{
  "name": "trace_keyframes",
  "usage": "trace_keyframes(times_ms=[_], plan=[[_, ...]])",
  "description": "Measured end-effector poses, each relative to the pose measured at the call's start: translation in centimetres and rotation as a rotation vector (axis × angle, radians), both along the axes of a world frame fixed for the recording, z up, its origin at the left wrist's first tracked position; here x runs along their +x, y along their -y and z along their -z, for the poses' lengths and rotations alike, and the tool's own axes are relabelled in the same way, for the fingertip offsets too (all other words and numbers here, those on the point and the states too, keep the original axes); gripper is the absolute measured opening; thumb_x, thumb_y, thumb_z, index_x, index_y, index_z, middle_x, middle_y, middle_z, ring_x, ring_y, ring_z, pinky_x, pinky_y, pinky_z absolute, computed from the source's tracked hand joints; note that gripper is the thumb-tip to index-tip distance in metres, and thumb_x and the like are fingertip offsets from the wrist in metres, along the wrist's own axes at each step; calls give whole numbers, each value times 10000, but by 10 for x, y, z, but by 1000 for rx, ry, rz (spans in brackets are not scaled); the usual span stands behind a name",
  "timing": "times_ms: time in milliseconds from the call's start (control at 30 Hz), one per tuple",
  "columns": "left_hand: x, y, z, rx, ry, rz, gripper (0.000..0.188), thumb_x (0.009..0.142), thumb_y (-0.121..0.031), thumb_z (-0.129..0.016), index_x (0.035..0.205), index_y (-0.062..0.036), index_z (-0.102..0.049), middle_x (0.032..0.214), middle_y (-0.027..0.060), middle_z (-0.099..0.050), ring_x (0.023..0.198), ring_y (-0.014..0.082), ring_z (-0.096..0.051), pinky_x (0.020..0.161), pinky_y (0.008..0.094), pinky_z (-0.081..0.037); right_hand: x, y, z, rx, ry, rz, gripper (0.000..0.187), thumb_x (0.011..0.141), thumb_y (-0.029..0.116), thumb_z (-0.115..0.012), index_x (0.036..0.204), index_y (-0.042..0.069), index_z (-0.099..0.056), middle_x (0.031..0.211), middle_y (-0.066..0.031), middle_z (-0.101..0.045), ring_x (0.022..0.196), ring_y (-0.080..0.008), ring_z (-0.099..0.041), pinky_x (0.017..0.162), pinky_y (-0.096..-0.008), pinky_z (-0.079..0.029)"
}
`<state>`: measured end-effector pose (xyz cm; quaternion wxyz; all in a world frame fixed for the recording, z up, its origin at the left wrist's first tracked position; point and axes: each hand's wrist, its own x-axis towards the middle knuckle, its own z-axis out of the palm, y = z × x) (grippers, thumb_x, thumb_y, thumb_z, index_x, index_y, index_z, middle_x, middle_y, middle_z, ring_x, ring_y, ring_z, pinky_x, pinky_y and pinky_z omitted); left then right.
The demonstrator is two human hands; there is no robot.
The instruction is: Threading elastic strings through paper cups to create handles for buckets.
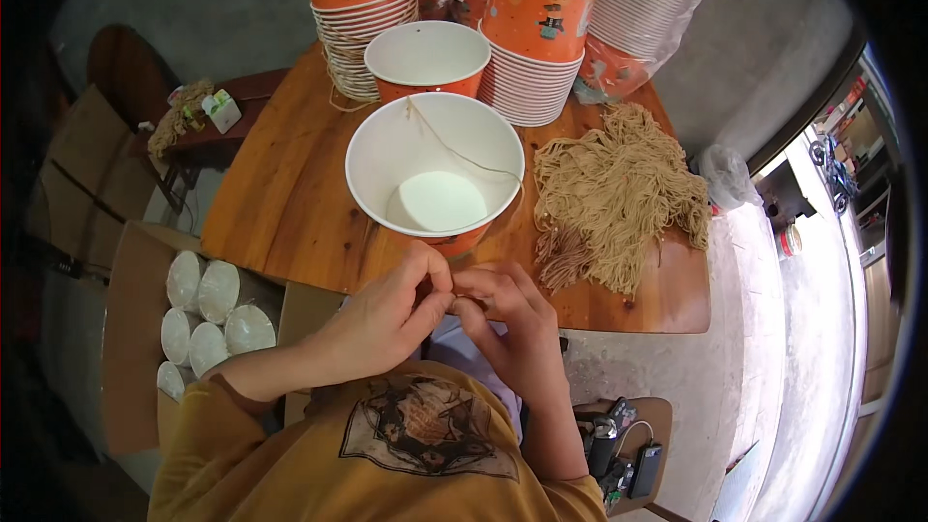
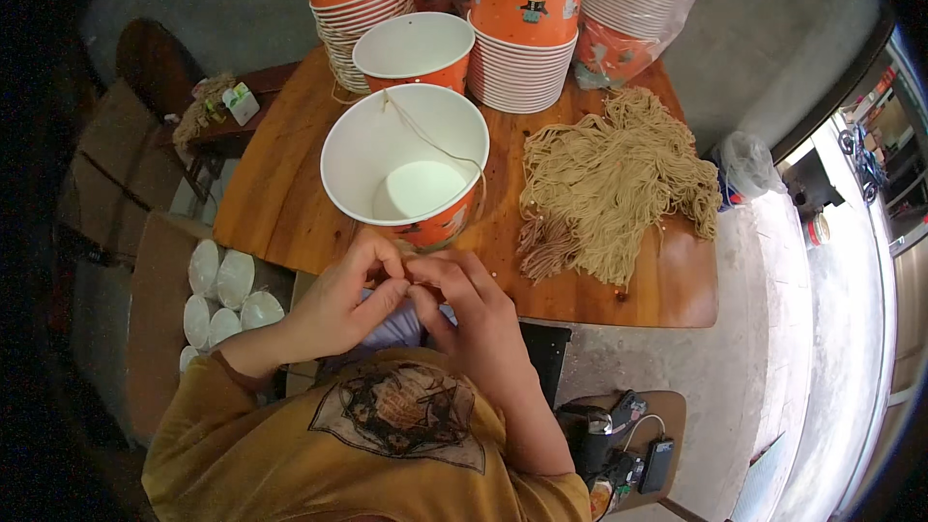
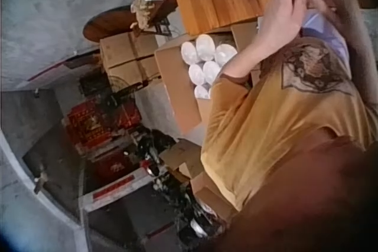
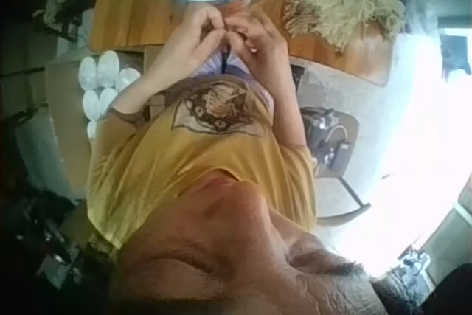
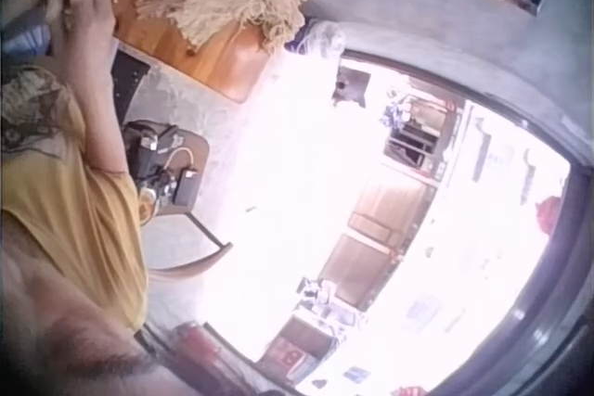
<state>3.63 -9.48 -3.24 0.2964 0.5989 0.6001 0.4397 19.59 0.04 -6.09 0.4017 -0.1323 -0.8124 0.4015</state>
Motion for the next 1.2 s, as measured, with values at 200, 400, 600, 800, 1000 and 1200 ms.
trace_keyframes(times_ms=[200,400,600,800,1000,1200], plan=[[-2,-3,-5,-5,22,-15,155,957,-92,-537,1038,-41,-414,838,91,-560,727,222,-581,647,350,-467,-3,2,0,47,3,167,170,793,-50,-667,906,53,-592,846,-79,-631,692,-223,-603,569,-326,-494],[-8,-3,-6,302,-186,-129,179,881,-19,-594,1005,-47,-467,957,104,-546,774,230,-551,655,337,-457,-10,2,1,-40,3,416,208,743,-27,-702,845,68,-547,735,-73,-572,643,-259,-578,548,-364,-481],[-16,-23,-21,461,-823,-284,304,782,-41,-696,1057,-56,-567,981,100,-548,908,291,-534,810,370,-390,-30,-2,12,146,21,623,188,719,1,-704,798,70,-548,711,-81,-552,631,-285,-574,545,-373,-476],[-18,-26,-18,377,-694,-195,194,811,-44,-668,989,-56,-593,922,80,-565,886,281,-541,773,384,-393,-38,-3,15,182,21,638,179,711,5,-698,774,70,-544,702,-83,-541,635,-284,-572,551,-378,-480],[-18,-27,-18,373,-681,-186,188,812,-44,-668,985,-51,-594,917,81,-561,873,283,-542,766,383,-395,-39,-5,15,170,14,651,160,723,11,-687,760,71,-544,699,-79,-544,642,-281,-581,555,-383,-483],[-19,-29,-17,369,-682,-188,191,811,-46,-669,986,-51,-594,915,81,-560,874,281,-541,760,384,-396,-41,-8,12,150,16,640,156,732,17,-687,759,76,-545,704,-75,-560,652,-278,-592,568,-385,-488]])
